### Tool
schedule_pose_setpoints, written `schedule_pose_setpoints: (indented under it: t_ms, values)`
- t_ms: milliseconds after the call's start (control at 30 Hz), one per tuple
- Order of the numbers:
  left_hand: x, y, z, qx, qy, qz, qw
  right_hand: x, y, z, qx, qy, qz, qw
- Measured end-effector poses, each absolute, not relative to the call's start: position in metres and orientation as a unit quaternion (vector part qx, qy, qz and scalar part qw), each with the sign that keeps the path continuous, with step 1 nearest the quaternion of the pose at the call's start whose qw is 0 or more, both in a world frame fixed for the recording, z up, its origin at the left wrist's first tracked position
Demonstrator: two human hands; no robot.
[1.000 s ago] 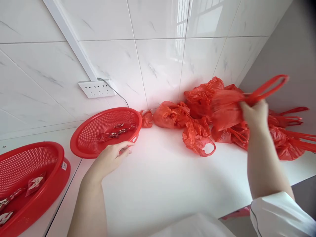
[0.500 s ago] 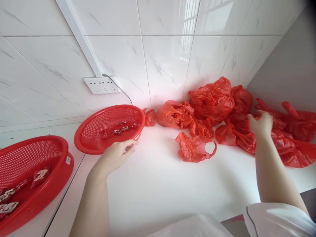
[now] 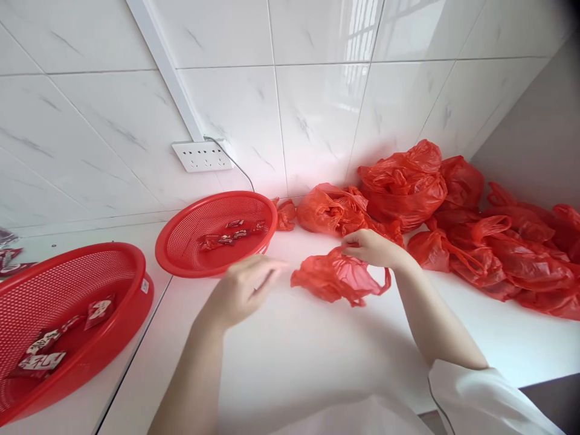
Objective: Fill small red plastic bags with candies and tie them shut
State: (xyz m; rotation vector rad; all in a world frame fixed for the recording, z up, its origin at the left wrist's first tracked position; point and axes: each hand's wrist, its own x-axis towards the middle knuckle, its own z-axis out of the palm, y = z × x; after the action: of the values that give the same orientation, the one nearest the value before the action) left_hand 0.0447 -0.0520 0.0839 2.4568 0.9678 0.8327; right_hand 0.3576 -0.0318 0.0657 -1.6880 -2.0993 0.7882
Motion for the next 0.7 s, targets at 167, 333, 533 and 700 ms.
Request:
schedule_pose_setpoints:
  t_ms: [167,333,533,700]
  values:
    - [0.075,-0.074,0.079,0.925,0.245,0.249,0.149,0.307,-0.044,0.099,-0.536,-0.74,0.307,0.267]
    - [0.092,-0.07,0.064,0.93,0.34,0.121,0.075,0.282,-0.047,0.108,-0.51,-0.732,0.34,0.298]
    - [0.084,-0.061,0.069,0.867,0.487,0.099,0.04,0.3,-0.037,0.101,-0.645,-0.704,0.213,0.206]
    - [0.044,-0.056,0.097,0.807,0.549,0.132,0.172,0.333,-0.03,0.094,-0.679,-0.7,0.18,0.129]
